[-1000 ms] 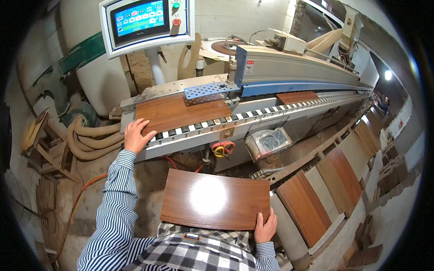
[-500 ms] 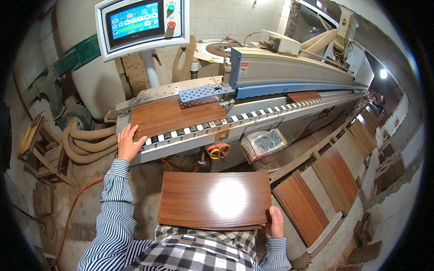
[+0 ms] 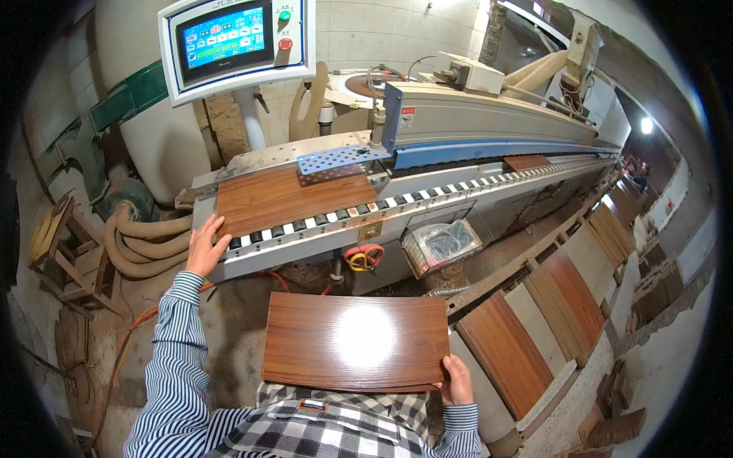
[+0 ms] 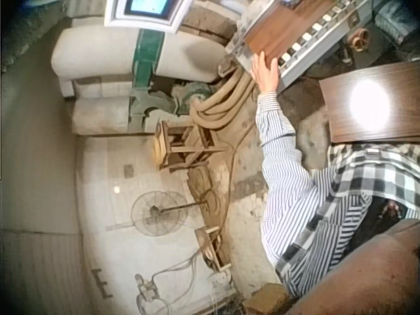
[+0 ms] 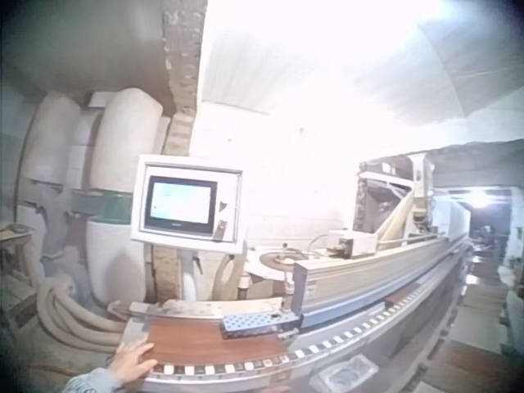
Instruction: The person operates a CNC woodworking machine, placing rectangular wooden panels onto a conveyor belt and guiding them through the machine. The person repeatedly picks up panels, positions them on the belt, and allows the machine to process them before retrieving the finished pieces.
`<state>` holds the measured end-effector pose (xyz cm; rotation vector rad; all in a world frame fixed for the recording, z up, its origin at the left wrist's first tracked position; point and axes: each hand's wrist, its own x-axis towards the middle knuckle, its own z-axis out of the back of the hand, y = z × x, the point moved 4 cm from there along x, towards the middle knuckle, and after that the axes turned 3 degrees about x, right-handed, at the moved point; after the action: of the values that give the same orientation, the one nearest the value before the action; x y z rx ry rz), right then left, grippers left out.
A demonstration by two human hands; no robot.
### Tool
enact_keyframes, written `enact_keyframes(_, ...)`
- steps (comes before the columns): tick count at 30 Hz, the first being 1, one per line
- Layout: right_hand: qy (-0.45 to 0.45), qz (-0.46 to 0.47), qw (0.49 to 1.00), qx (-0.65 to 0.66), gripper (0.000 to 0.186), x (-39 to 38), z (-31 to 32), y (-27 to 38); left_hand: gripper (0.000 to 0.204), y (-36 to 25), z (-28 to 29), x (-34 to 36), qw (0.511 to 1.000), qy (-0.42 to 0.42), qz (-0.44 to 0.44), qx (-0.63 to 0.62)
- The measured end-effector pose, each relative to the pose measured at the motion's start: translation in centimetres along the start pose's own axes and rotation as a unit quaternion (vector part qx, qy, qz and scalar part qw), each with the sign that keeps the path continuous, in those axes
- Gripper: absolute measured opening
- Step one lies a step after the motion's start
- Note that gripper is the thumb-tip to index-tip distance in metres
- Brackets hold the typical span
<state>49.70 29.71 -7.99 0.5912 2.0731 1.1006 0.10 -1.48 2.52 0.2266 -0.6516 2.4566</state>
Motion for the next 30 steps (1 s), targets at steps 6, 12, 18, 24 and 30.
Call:
enact_keyframes(6, 0.005, -0.003, 1.0, -0.005, 0.028, 0.0, 0.1, 0.0, 0.051, 0.0, -0.2, -0.1, 1.0, -0.021, -0.013, 0.012)
enact_keyframes(12, 0.013, 0.006, 1.0, -0.014, 0.03, 0.3, 0.5, -0.4, 0.05, -0.1, -0.1, 0.0, 1.0, -0.018, -0.011, 0.017)
enact_keyframes(18, 0.016, 0.01, 1.0, -0.001, 0.031, 0.3, 0.4, -0.4, 0.05, -0.2, -0.2, 0.1, 1.0, -0.012, 0.003, 0.023)
enact_keyframes(24, 0.012, 0.01, 1.0, 0.005, 0.031, 0.3, 0.4, -0.4, 0.049, -0.3, -0.3, 0.2, 0.999, -0.006, 0.014, 0.044)
enact_keyframes(30, 0.012, 0.024, 1.0, 0.002, 0.033, 0.0, 0.3, -0.3, 0.051, -2.2, -1.4, 0.9, 0.998, 0.001, 0.019, 0.067)
